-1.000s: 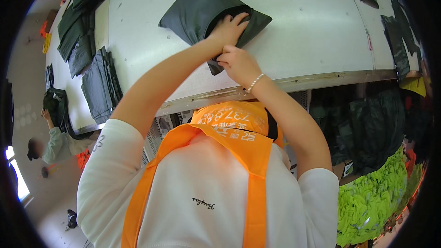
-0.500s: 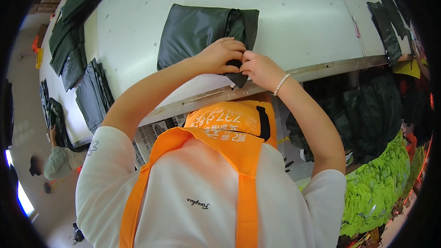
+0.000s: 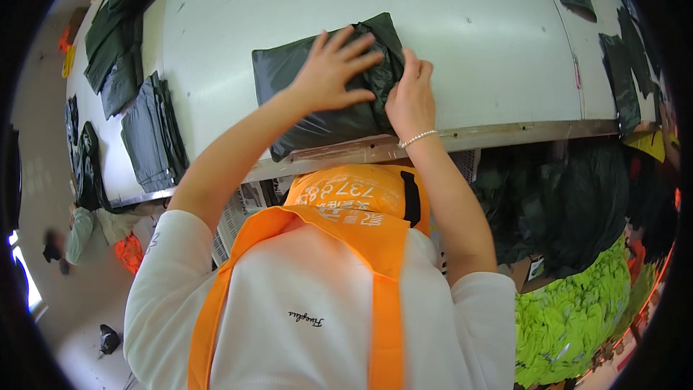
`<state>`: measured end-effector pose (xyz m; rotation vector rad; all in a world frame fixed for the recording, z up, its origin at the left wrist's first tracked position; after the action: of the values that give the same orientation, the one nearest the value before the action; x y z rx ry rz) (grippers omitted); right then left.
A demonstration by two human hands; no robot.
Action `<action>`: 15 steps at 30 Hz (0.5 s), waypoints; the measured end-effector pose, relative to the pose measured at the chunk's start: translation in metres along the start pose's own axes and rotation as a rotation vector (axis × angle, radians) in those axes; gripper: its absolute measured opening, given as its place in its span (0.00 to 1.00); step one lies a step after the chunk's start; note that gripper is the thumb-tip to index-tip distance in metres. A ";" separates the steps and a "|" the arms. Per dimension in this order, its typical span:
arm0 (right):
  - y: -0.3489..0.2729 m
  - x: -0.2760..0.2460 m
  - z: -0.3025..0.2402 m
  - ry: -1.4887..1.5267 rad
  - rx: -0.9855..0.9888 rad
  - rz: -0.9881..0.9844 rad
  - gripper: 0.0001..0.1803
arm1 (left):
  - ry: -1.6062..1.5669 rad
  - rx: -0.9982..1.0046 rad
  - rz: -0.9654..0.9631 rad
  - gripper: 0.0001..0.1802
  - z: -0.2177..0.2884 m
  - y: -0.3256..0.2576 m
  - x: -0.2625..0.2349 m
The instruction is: The person folds a dark green jacket on a white table, aligns the edges, and places it in a stack. The person then picks up another jacket, unfolds it, and begins to fold it again.
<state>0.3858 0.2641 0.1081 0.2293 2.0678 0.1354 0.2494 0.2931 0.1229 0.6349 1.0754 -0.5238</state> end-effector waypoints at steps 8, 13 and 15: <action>0.051 0.009 -0.011 -0.241 -0.104 -0.049 0.10 | -0.334 -0.077 0.149 0.33 -0.037 -0.007 -0.017; 0.058 0.041 -0.069 -0.194 -0.338 -0.124 0.07 | -0.022 -0.290 0.018 0.42 -0.081 -0.049 -0.003; 0.051 0.052 -0.107 -0.175 -0.409 -0.072 0.06 | -0.016 -0.319 0.024 0.38 -0.081 -0.051 0.003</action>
<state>0.2725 0.3257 0.1255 -0.0823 1.8253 0.4716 0.1655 0.3131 0.0821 0.3616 1.1057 -0.3262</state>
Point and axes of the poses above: each hand's wrist, its own y-axis towards the middle knuckle, its own x-axis out of the palm, z = x × y, the point moved 8 cm from there along y, towards the middle knuckle, and after that the axes turned 6 degrees about -y, right-handed, at the moved point
